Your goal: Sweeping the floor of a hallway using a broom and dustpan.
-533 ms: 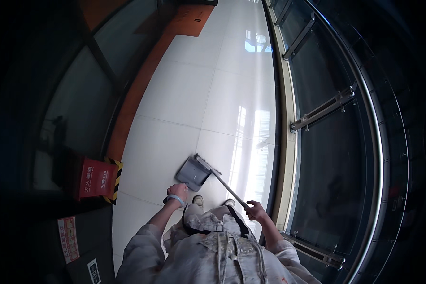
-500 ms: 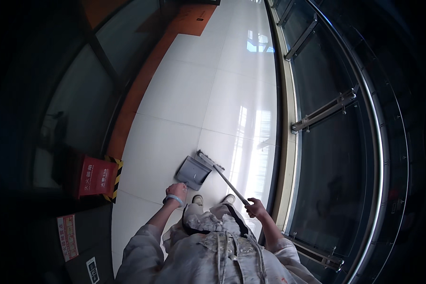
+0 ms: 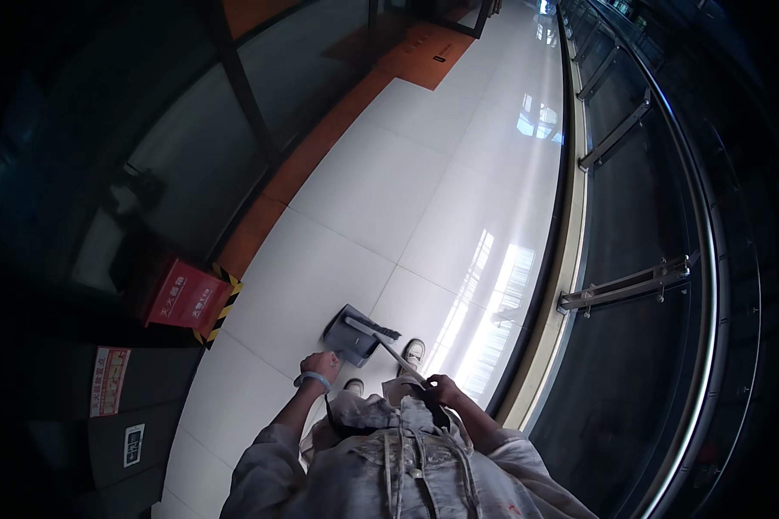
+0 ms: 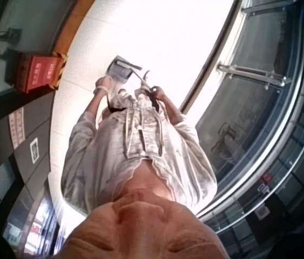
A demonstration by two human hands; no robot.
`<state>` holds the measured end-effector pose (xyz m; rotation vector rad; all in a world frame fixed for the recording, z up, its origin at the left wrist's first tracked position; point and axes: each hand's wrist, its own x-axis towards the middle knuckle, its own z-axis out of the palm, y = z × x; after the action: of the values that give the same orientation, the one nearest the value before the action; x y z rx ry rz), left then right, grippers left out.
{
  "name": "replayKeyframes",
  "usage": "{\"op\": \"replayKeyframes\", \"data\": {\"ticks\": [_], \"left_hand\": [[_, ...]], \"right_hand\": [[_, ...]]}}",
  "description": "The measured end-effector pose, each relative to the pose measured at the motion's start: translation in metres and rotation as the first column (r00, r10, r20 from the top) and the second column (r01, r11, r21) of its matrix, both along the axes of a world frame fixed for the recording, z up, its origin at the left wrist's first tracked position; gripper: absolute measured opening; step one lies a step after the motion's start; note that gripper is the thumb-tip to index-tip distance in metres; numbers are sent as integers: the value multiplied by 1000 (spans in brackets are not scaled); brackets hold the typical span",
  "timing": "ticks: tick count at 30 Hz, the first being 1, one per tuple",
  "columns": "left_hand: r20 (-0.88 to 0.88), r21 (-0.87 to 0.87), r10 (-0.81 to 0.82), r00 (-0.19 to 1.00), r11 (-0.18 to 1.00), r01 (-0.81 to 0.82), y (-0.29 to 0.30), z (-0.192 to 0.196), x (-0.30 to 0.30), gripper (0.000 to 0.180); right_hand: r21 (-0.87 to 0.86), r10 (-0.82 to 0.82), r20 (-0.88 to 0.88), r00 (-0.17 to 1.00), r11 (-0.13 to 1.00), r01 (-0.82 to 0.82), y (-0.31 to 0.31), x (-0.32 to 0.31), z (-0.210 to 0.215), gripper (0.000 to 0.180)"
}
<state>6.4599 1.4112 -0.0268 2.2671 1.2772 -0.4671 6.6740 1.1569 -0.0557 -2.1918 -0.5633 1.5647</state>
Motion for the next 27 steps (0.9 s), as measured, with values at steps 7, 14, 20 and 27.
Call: {"op": "replayKeyframes", "data": {"ticks": [7, 14, 20, 27], "left_hand": [[-26, 42, 8, 1000, 999, -7, 7, 17, 45, 11], [44, 129, 219, 975, 966, -223, 24, 33, 71, 15], [39, 154, 204, 978, 966, -207, 58, 39, 86, 13], [50, 159, 214, 976, 963, -219, 127, 25, 103, 16]], "right_hand": [[-88, -370, -334, 867, 928, 363, -22, 94, 34, 46], [-14, -497, -330, 803, 853, 522, 13, 178, 25, 33], [-83, -623, -136, 770, 782, 618, 54, 205, -43, 23], [-134, -683, -171, 710, 730, 670, 86, 235, -45, 12]]}}
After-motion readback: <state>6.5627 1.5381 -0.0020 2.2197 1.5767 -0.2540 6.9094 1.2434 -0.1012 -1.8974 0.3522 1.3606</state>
